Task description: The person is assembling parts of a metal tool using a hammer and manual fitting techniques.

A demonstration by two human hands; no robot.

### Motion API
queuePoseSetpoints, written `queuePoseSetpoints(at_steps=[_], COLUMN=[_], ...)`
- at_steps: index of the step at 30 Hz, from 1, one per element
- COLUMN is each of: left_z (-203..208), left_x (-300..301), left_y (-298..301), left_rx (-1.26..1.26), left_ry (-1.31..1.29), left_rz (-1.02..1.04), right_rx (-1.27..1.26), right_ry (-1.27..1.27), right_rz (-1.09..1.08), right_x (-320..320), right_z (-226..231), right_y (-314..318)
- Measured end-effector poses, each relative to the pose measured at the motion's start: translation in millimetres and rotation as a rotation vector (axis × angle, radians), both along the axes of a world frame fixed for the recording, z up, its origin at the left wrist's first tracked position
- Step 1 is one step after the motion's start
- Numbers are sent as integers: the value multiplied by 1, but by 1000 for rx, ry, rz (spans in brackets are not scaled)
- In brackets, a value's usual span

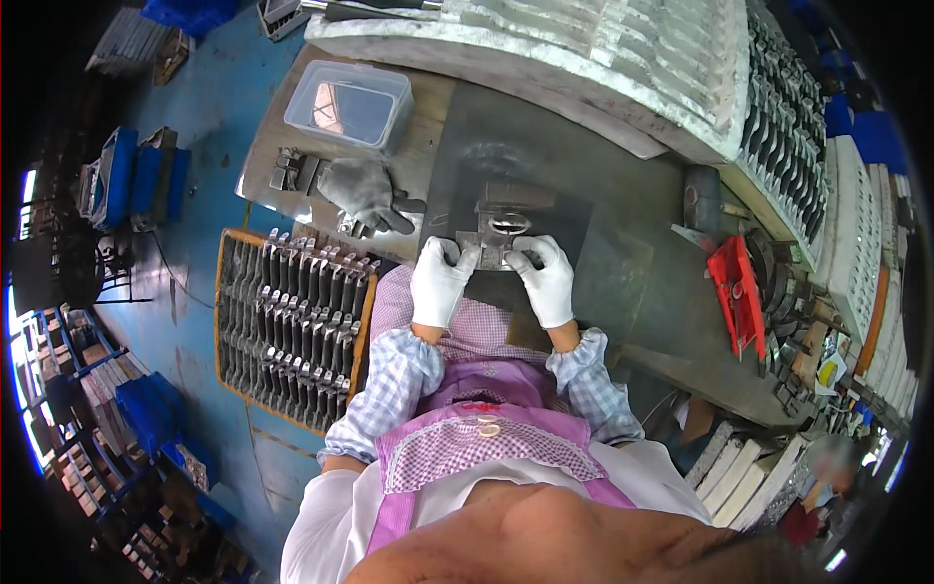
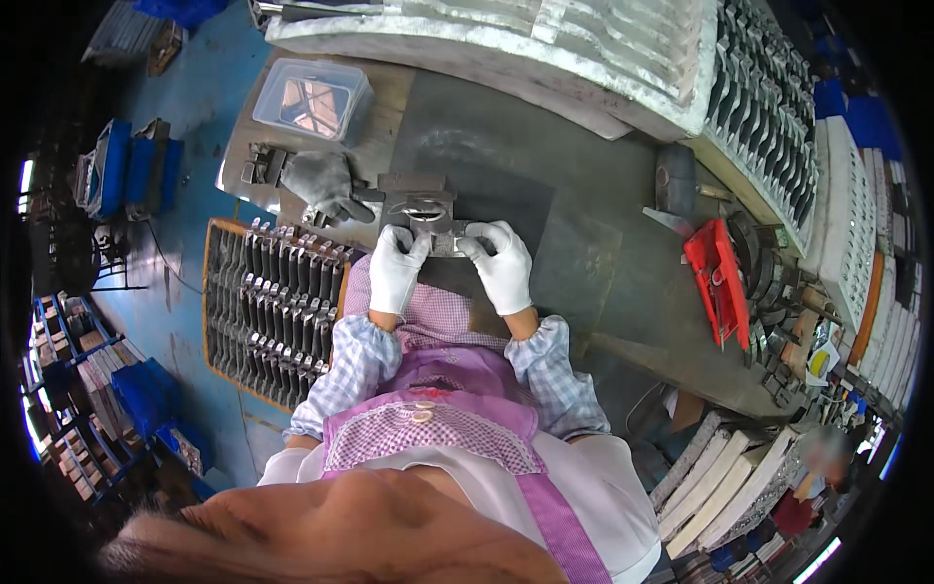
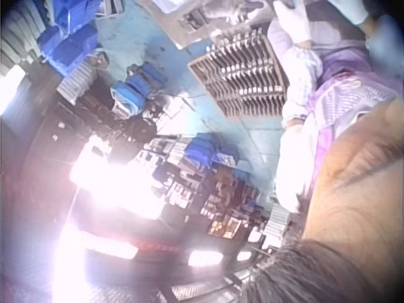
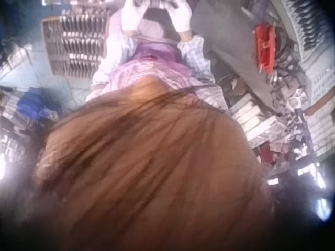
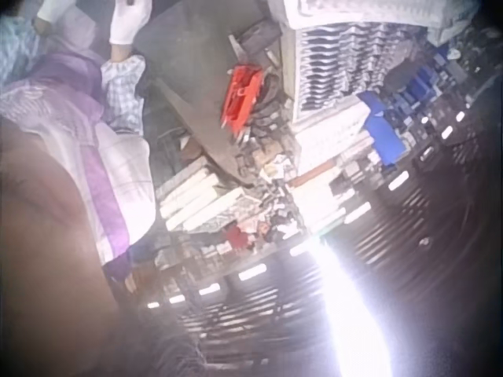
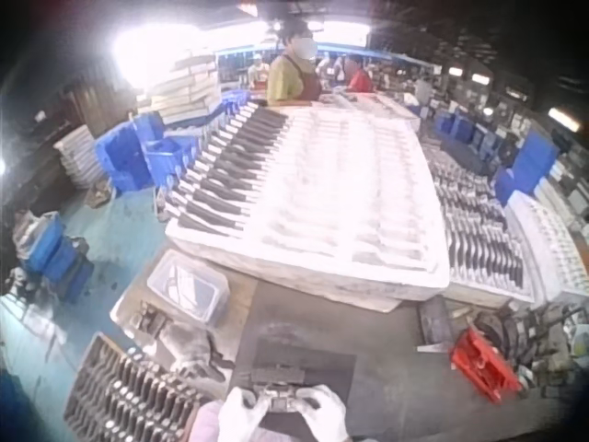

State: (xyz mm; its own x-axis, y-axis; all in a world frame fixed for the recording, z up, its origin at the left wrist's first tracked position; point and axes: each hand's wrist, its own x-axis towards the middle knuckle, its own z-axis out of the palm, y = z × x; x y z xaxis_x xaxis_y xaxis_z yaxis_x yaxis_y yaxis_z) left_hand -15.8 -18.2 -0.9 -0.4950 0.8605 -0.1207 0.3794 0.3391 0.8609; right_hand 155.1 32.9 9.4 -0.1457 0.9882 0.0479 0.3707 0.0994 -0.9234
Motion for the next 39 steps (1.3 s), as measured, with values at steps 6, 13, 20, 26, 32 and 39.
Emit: queuePoseSetpoints(at_steps=[6,13,20,26,32,39], left_z=[18,48,-38,-134,-208,-165], left_x=[-22,-81,-271,-470,-503,-467], left_y=[-15,-78,-292,-452,-512,-464], left_rx=[-15,184,60,-73,-609,-389], left_ry=[57,-1248,-131,106,344,538], left_rz=[61,-266,307,640,738,853], right_rx=[-316,579,443,380,206,221], right_ry=[190,-262,-221,-594,-592,-518], right_rz=[224,533,1016,986,829,249], right_x=[-7,-114,-174,-128,-64,41], right_z=[26,86,59,28,58,167], right_y=[14,-41,-93,-76,-45,59])
